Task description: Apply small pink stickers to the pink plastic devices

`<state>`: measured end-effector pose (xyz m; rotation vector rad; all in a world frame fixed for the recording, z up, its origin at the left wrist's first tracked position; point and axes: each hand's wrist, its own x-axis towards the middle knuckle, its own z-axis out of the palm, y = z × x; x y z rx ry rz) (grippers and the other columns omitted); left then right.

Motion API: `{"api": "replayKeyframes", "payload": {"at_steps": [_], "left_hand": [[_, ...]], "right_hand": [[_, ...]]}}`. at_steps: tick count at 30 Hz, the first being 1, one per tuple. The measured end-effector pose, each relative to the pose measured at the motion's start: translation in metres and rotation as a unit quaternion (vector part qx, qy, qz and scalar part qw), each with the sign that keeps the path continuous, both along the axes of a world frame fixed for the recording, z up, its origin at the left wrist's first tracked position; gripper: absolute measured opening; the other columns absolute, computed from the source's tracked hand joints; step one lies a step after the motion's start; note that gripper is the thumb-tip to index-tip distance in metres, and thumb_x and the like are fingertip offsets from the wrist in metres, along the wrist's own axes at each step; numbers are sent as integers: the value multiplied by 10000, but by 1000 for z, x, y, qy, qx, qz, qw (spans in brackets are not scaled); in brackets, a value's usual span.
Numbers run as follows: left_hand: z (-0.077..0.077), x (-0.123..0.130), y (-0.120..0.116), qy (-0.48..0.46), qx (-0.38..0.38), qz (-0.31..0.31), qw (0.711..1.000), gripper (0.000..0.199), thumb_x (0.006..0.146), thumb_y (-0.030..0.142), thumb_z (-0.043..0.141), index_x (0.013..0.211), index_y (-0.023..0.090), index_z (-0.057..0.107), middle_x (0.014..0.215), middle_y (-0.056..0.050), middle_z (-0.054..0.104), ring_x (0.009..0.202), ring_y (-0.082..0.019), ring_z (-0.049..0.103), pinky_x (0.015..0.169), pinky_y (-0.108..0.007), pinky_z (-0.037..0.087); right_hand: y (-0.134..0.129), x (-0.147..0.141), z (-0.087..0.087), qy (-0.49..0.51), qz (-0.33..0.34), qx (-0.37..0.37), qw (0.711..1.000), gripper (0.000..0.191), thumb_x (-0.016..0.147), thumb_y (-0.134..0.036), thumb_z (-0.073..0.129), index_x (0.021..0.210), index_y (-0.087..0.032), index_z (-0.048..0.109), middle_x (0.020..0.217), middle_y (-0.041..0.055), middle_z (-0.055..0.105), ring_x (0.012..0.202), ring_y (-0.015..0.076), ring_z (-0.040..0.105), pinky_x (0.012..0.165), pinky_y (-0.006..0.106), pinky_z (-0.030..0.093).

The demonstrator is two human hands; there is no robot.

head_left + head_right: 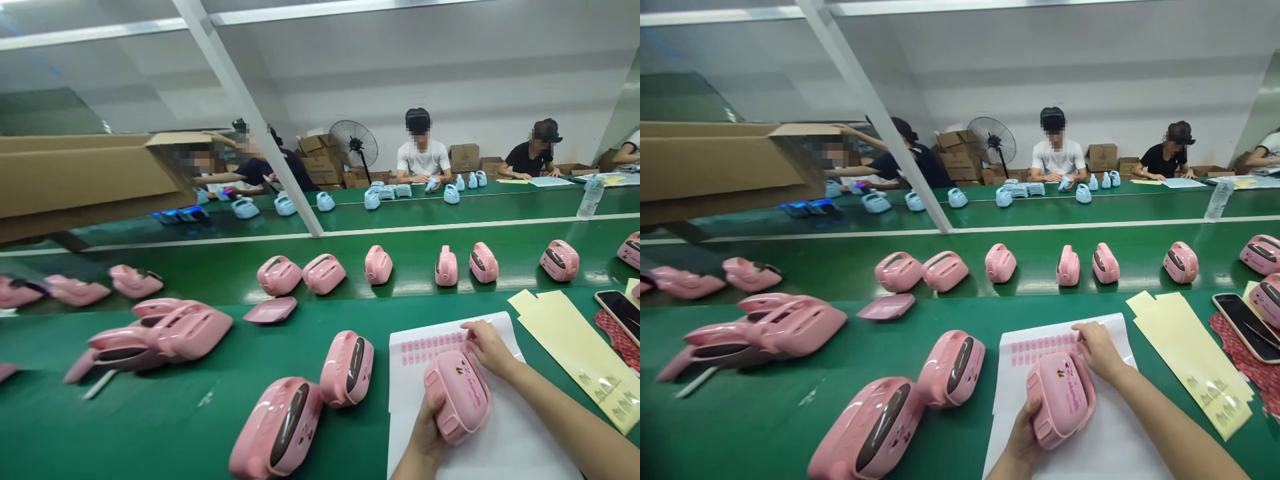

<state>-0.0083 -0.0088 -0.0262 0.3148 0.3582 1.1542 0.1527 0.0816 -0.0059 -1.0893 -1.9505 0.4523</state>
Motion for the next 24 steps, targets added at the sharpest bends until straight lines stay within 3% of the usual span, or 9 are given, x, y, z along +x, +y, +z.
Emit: {"api": "replayKeyframes", "payload": {"at_steps": [3, 5, 6, 9, 12, 17, 24], "left_hand": [[1, 2, 1, -12, -2, 12, 1000, 301, 692, 249, 695, 972, 138, 701, 1022, -153, 705, 1073, -359, 580, 975, -498, 355], [6, 4, 5, -30, -8, 34, 999, 269, 755, 332, 633, 957, 168, 704, 1002, -127, 717, 1044, -322, 603, 973, -481, 364], [10, 5, 7, -47, -12, 54, 997, 292, 780, 386, 594, 965, 187, 701, 1002, -113, 720, 1042, -302, 605, 971, -464, 371], [30, 9, 13, -104, -18, 110, 988, 391, 778, 456, 547, 1048, 198, 662, 1086, -120, 690, 1102, -285, 567, 953, -412, 399], [53, 11, 18, -127, -8, 137, 982, 395, 763, 453, 543, 1051, 208, 658, 1120, -116, 673, 1092, -286, 575, 920, -380, 429], [75, 18, 17, -123, -41, 161, 978, 397, 741, 515, 535, 971, 231, 689, 993, -80, 716, 959, -248, 637, 808, -325, 494], [81, 29, 14, -138, -87, 176, 971, 414, 716, 523, 544, 916, 192, 692, 923, -87, 713, 854, -224, 644, 759, -302, 504]], "right_hand": [[-4, 4, 11, 74, -15, -35, 997, 176, 832, -223, 463, 971, -184, 564, 710, 29, 629, 627, 179, 599, 620, 336, 487], [-12, 7, 27, 184, -42, -88, 978, 200, 829, -323, 515, 974, -188, 546, 705, 17, 621, 618, 169, 598, 603, 322, 491], [-18, 7, 36, 261, -53, -125, 956, 242, 801, -366, 567, 968, -193, 544, 704, 10, 619, 630, 168, 599, 598, 313, 489], [-43, 0, 65, 468, -61, -218, 854, 358, 671, -400, 718, 917, -203, 550, 671, -14, 607, 659, 164, 601, 570, 273, 470], [-68, -18, 81, 532, -45, -257, 806, 385, 613, -373, 769, 879, -208, 544, 608, -43, 583, 600, 136, 573, 542, 246, 450], [-83, -44, 88, 543, -31, -287, 788, 404, 578, -382, 787, 848, -216, 536, 552, -68, 568, 562, 131, 562, 629, 290, 482], [-83, -51, 90, 539, -40, -279, 794, 403, 597, -378, 771, 842, -226, 489, 542, -64, 607, 631, 176, 638, 766, 355, 476]]}}
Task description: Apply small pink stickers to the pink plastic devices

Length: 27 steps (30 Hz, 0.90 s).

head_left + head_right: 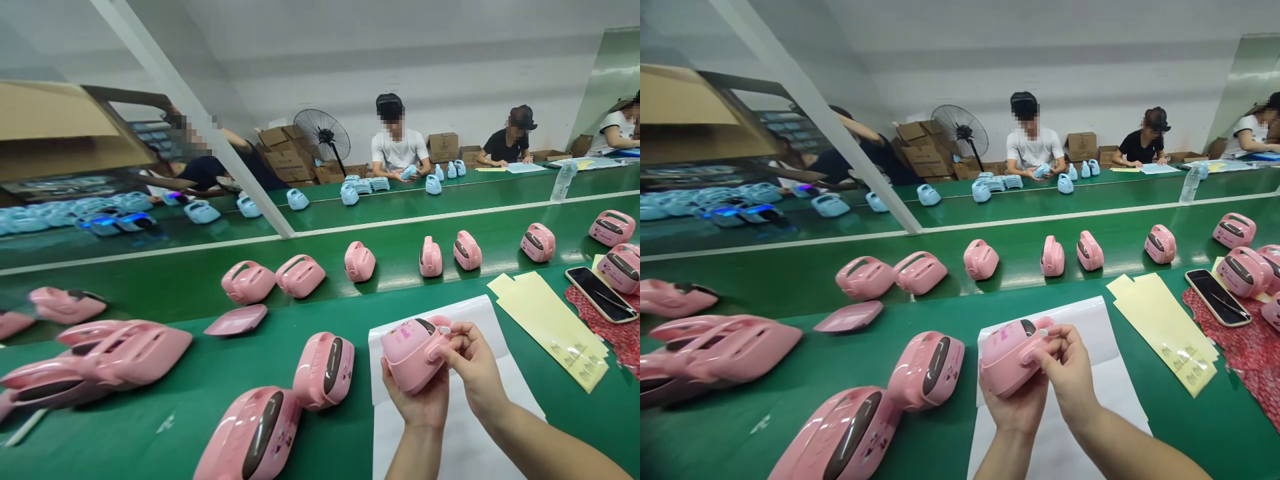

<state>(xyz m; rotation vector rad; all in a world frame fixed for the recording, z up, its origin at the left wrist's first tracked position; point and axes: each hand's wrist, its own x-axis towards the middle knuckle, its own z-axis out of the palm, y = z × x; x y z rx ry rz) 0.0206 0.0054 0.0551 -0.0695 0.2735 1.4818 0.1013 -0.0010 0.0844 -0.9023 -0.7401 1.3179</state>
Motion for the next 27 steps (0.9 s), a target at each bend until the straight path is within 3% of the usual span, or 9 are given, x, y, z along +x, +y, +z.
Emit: {"api": "replayKeyframes", "payload": {"at_steps": [4, 8, 12, 15, 18, 21, 23, 25, 27], "left_hand": [[-3, -2, -2, 2, 0, -16, 1000, 459, 711, 532, 554, 997, 190, 665, 984, -97, 688, 898, -230, 625, 831, -325, 479], [-3, -3, -3, 16, -8, -20, 1000, 470, 710, 546, 541, 1003, 196, 657, 982, -99, 681, 919, -248, 619, 870, -372, 463], [0, -1, -3, 6, -55, 8, 998, 402, 712, 519, 562, 952, 214, 668, 937, -81, 695, 866, -235, 637, 824, -357, 487], [-1, 0, -2, 17, -42, 18, 999, 397, 715, 503, 571, 1006, 244, 650, 936, -65, 695, 873, -236, 635, 847, -376, 475], [-4, -3, -2, 15, -8, -10, 1000, 462, 728, 514, 551, 1070, 213, 625, 948, -86, 687, 908, -233, 627, 860, -351, 467], [-6, -7, -2, 4, 14, -51, 999, 494, 734, 523, 540, 1073, 173, 623, 1028, -122, 674, 1016, -240, 596, 852, -299, 469], [-5, -8, -1, 4, 24, -53, 998, 433, 759, 497, 513, 1036, 190, 642, 1062, -111, 678, 1070, -244, 579, 856, -302, 470], [-3, -9, -1, -2, 23, -33, 999, 359, 789, 449, 475, 977, 209, 666, 1052, -91, 694, 1076, -243, 585, 870, -318, 467], [-2, -8, -1, -12, 19, -23, 999, 338, 800, 422, 460, 938, 204, 677, 1021, -89, 706, 1054, -237, 599, 884, -319, 463]], "right_hand": [[-3, -1, -1, -58, -17, 22, 998, 323, 669, -370, 713, 843, -230, 481, 582, -38, 636, 658, 189, 649, 775, 365, 478], [-3, 3, 1, -140, -39, 41, 989, 264, 681, -318, 682, 850, -227, 500, 642, -20, 647, 650, 180, 627, 688, 329, 484], [1, 9, 7, -209, -8, 60, 976, 225, 700, -268, 639, 885, -216, 521, 640, -8, 659, 698, 189, 620, 636, 305, 471], [4, 12, 8, -275, 6, 83, 958, 191, 740, -240, 593, 918, -211, 532, 638, 0, 671, 716, 197, 624, 609, 298, 464], [2, 12, 4, -402, -53, 167, 899, 148, 792, -213, 544, 940, -213, 554, 744, 30, 704, 700, 200, 621, 612, 318, 444], [-4, 16, 1, -541, -121, 271, 787, 195, 855, -194, 470, 1026, -213, 563, 899, 73, 709, 706, 213, 618, 653, 357, 419], [-8, 23, 2, -597, -129, 296, 735, 269, 877, -190, 431, 1127, -197, 531, 982, 106, 692, 762, 237, 626, 661, 369, 413], [-11, 30, 6, -620, -129, 293, 717, 329, 883, -193, 416, 1204, -186, 486, 1006, 121, 681, 788, 250, 629, 638, 361, 410], [-12, 35, 9, -613, -111, 298, 724, 375, 886, -182, 401, 1259, -190, 442, 955, 107, 686, 749, 234, 625, 603, 340, 404]]}}
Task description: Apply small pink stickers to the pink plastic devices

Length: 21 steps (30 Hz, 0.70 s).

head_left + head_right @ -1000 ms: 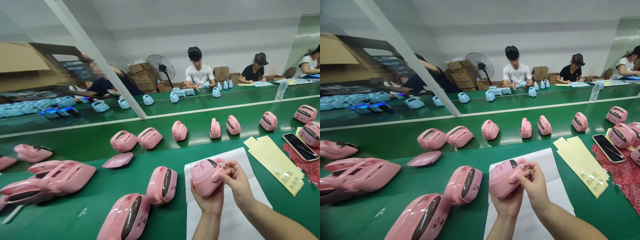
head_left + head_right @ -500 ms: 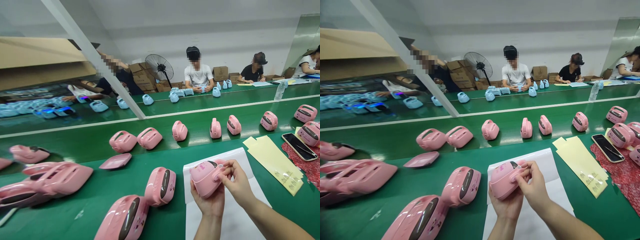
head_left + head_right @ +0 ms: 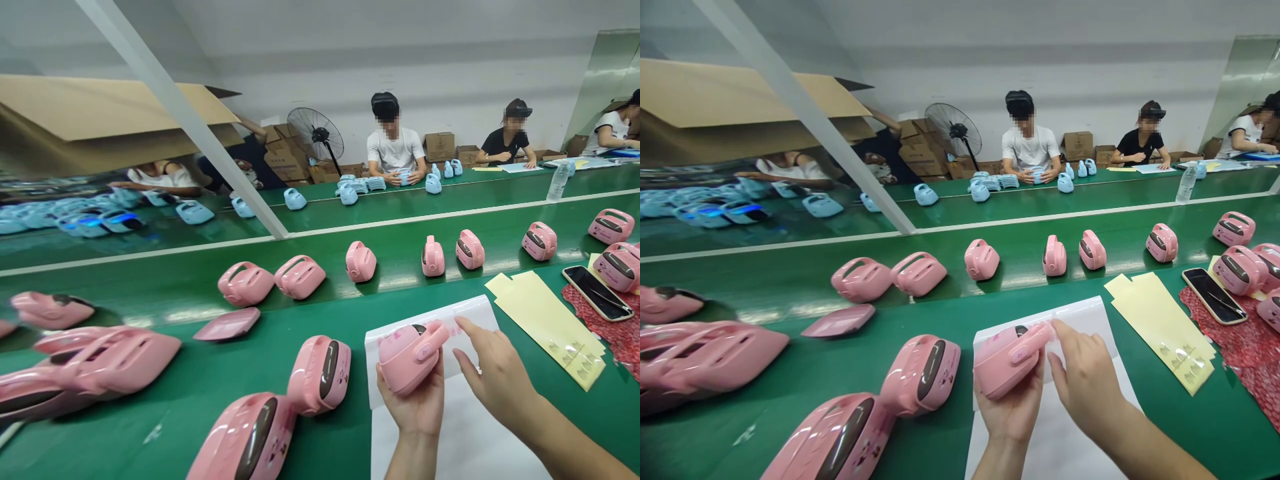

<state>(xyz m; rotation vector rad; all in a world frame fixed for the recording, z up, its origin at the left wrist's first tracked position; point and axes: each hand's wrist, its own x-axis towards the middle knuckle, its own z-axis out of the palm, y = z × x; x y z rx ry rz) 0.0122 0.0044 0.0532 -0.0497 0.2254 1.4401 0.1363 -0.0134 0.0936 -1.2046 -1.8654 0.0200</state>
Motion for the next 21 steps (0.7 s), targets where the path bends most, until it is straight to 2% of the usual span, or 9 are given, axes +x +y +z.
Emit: {"api": "replayKeyframes", "payload": {"at_steps": [4, 7, 10, 12, 13, 14, 16, 19, 21], "left_hand": [[-3, 0, 0, -15, 15, -39, 999, 373, 773, 427, 514, 1002, 169, 656, 1008, -110, 698, 959, -217, 631, 871, -298, 468], [-8, -4, 1, -12, 34, -51, 998, 333, 784, 405, 527, 989, 182, 664, 994, -94, 704, 907, -204, 643, 867, -297, 468], [-11, -9, 1, 58, 45, -35, 997, 331, 794, 445, 543, 1006, 223, 667, 1023, -81, 705, 1002, -245, 615, 890, -351, 456], [-12, -13, -2, 171, 66, -7, 983, 456, 731, 464, 634, 1145, 275, 598, 1122, -75, 671, 1065, -283, 582, 902, -406, 446], [-12, -16, -4, 246, 89, 6, 965, 597, 665, 456, 704, 1219, 309, 538, 1180, -71, 641, 1083, -301, 568, 903, -429, 442], [-13, -18, -7, 333, 122, 14, 935, 754, 590, 437, 766, 1277, 341, 471, 1235, -67, 604, 1100, -316, 554, 907, -445, 436], [-14, -24, -12, 488, 190, 10, 852, 969, 456, 351, 845, 1318, 384, 405, 1290, -57, 555, 1123, -334, 531, 922, -453, 421], [-16, -33, -16, 614, 276, -17, 739, 995, 414, 224, 842, 1301, 400, 429, 1293, -53, 537, 1132, -343, 517, 919, -457, 426], [-14, -38, -16, 648, 337, -37, 682, 1006, 434, 168, 818, 1321, 394, 401, 1320, -66, 504, 1141, -351, 510, 917, -471, 430]], "right_hand": [[-2, -2, 0, -50, 110, -2, 993, 442, 870, -112, 335, 1305, -161, 392, 751, 63, 681, 568, 189, 557, 528, 308, 357], [1, 2, -1, -109, 120, -10, 987, 425, 848, -86, 323, 1254, -130, 439, 668, 52, 659, 496, 179, 513, 518, 312, 332], [9, 21, 7, -33, 90, -56, 994, 386, 856, -153, 396, 1240, -167, 432, 811, 67, 669, 547, 165, 543, 606, 335, 402], [15, 35, 16, 59, 79, -113, 989, 400, 849, -182, 441, 1247, -205, 403, 957, 81, 637, 671, 165, 587, 667, 339, 438], [18, 41, 21, 99, 89, -148, 980, 406, 840, -180, 455, 1241, -220, 399, 1009, 82, 612, 734, 165, 596, 681, 333, 450], [20, 45, 26, 132, 113, -185, 967, 409, 829, -171, 466, 1229, -231, 401, 1050, 80, 586, 782, 162, 597, 691, 324, 460], [24, 47, 36, 174, 183, -264, 931, 418, 802, -151, 495, 1203, -238, 412, 1113, 76, 544, 798, 142, 593, 710, 315, 472], [25, 42, 46, 179, 254, -370, 876, 481, 747, -107, 552, 1195, -226, 422, 1174, 77, 513, 768, 116, 582, 720, 308, 480], [25, 37, 51, 155, 263, -413, 858, 534, 713, -73, 581, 1203, -224, 429, 1188, 72, 514, 793, 118, 574, 723, 301, 480]]}}
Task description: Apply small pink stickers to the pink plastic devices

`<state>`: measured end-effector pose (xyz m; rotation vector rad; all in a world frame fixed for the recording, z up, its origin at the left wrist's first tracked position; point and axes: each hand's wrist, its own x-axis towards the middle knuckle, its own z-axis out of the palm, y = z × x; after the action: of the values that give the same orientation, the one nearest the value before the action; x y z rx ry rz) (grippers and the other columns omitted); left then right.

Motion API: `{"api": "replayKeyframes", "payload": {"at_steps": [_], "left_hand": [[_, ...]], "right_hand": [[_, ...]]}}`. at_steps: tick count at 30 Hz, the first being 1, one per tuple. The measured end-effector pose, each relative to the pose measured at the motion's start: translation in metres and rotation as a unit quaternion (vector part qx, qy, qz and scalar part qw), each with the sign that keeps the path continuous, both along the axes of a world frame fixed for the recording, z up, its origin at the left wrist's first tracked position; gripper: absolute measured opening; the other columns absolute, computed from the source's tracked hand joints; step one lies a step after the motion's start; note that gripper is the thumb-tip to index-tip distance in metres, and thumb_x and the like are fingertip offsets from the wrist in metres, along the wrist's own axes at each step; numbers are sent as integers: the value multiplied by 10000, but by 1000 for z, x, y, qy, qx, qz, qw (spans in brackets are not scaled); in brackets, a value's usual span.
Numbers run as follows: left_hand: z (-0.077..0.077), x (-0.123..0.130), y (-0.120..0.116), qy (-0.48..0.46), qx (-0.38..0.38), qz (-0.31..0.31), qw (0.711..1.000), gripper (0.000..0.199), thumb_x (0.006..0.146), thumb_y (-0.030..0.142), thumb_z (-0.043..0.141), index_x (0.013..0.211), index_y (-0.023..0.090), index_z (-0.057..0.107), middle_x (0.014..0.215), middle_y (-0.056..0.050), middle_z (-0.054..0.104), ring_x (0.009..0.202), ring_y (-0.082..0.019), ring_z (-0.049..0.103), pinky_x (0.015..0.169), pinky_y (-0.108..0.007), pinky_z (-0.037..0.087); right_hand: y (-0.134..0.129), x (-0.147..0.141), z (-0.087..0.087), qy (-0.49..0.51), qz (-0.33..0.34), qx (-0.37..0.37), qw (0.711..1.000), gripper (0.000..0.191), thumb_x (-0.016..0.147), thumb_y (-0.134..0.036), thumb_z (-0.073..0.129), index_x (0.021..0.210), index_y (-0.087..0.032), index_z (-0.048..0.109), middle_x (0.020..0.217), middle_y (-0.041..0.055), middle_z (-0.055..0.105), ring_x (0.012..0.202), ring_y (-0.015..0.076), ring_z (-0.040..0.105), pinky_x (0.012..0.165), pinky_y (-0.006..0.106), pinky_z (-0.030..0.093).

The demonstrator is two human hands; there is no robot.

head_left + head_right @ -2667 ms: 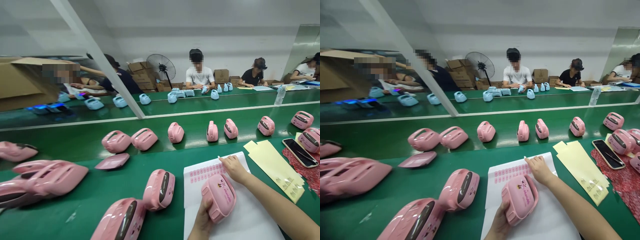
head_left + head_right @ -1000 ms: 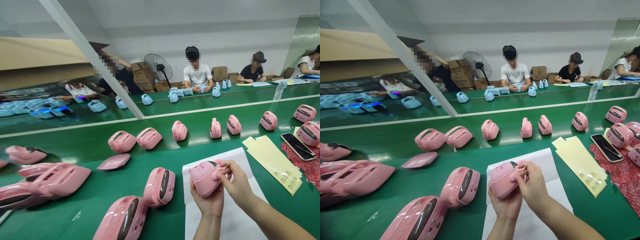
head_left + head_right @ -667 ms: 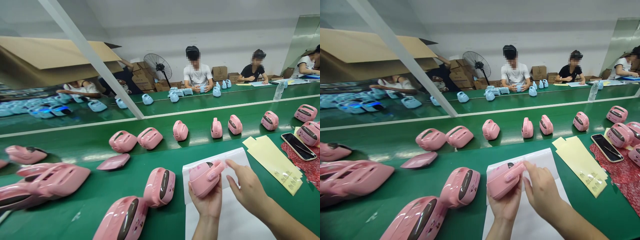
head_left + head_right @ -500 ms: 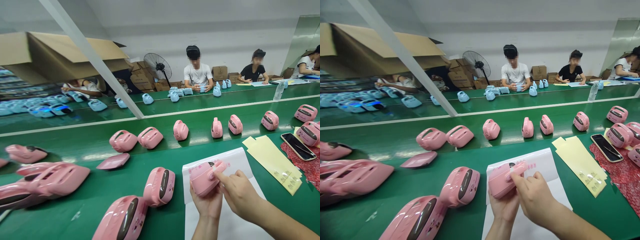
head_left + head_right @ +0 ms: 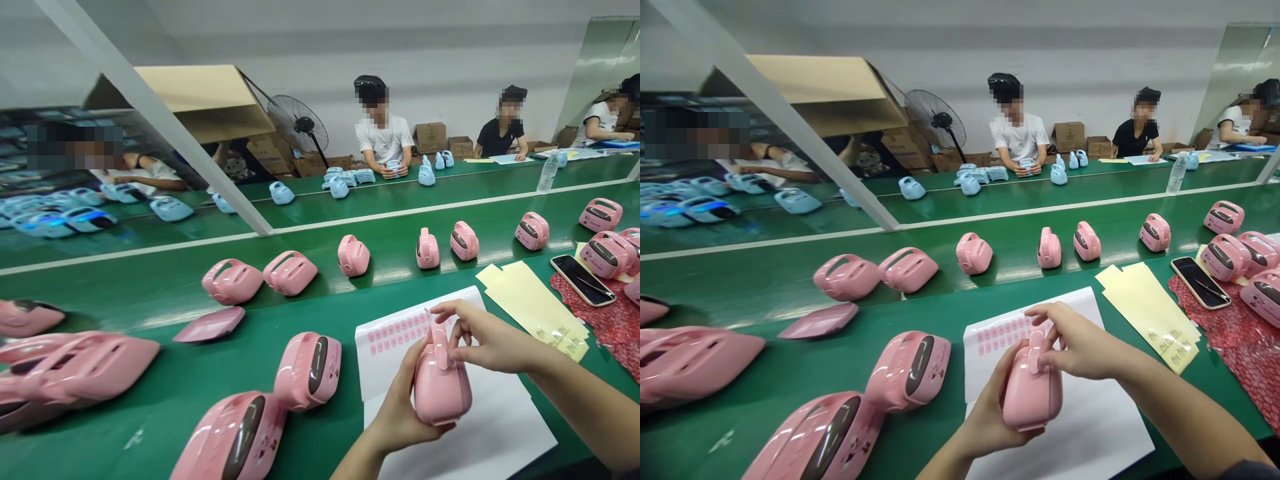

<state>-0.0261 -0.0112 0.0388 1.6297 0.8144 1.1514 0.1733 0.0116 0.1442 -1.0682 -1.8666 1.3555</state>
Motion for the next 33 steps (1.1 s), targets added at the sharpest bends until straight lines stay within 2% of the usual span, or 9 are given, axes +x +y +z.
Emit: {"api": "replayKeyframes", "payload": {"at_steps": [2, 5, 9, 13, 17, 21, 25, 28, 33], "left_hand": [[4, -3, 2, 57, 50, -35, 997, 1026, 468, 157, 803, 1354, 390, 340, 1358, -80, 460, 1159, -355, 496, 929, -486, 420], [11, -3, 2, 89, 89, -49, 991, 1024, 517, 162, 791, 1373, 397, 280, 1364, -95, 437, 1187, -365, 467, 930, -512, 415], [13, -2, 0, 98, 112, -50, 988, 1018, 555, 198, 785, 1382, 405, 228, 1365, -107, 409, 1210, -376, 438, 929, -528, 413], [11, -1, 0, 102, 122, -45, 986, 1014, 567, 220, 780, 1383, 418, 210, 1372, -96, 387, 1216, -372, 436, 938, -525, 411], [14, 1, 0, 100, 133, -39, 985, 1006, 575, 242, 772, 1383, 420, 199, 1361, -87, 396, 1211, -365, 447, 934, -510, 432], [12, 3, 1, 99, 158, -31, 982, 966, 598, 249, 755, 1384, 396, 212, 1365, -101, 398, 1224, -368, 432, 927, -514, 442], [4, 2, 2, 104, 175, -21, 979, 987, 585, 220, 757, 1392, 362, 207, 1352, -119, 418, 1232, -371, 424, 938, -534, 424], [-1, -1, 3, 106, 173, -23, 979, 1017, 563, 185, 760, 1394, 350, 199, 1354, -133, 409, 1234, -373, 421, 944, -536, 414], [-7, -1, 1, 85, 144, -35, 985, 1012, 558, 213, 766, 1391, 355, 210, 1369, -130, 399, 1226, -378, 430, 937, -531, 418]], "right_hand": [[-1, -4, 2, -19, 9, -12, 1000, 566, 694, -52, 598, 1208, -226, 437, 1198, 65, 511, 826, 123, 565, 737, 297, 476], [-2, -6, 2, -20, 2, -25, 999, 584, 686, -38, 605, 1214, -226, 439, 1175, 60, 506, 831, 124, 560, 740, 293, 476], [-3, -7, -2, -5, -5, -45, 999, 585, 693, -21, 586, 1220, -225, 437, 1106, 55, 514, 767, 111, 564, 721, 291, 478], [-6, -7, -7, -1, -16, -25, 1000, 589, 686, 8, 559, 1212, -232, 439, 1076, 44, 506, 746, 106, 572, 736, 305, 478], [-11, -9, -9, -17, -40, 27, 999, 553, 709, 2, 540, 1196, -235, 429, 1069, 43, 500, 803, 120, 584, 798, 333, 482], [-17, -10, -14, -50, -47, 84, 994, 532, 729, -1, 513, 1205, -215, 414, 1045, 60, 524, 793, 137, 606, 784, 354, 521], [-22, -10, -28, -73, -38, 239, 967, 498, 798, -26, 440, 1258, -202, 369, 1189, 137, 509, 1091, 227, 553, 905, 429, 492], [-24, -10, -37, -61, -35, 328, 942, 524, 843, -57, 417, 1324, -218, 286, 1291, 160, 467, 1229, 240, 459, 954, 429, 471], [-28, -8, -40, -54, -48, 348, 935, 529, 882, -103, 421, 1363, -240, 245, 1275, 147, 517, 1193, 221, 508, 926, 399, 504]]}}
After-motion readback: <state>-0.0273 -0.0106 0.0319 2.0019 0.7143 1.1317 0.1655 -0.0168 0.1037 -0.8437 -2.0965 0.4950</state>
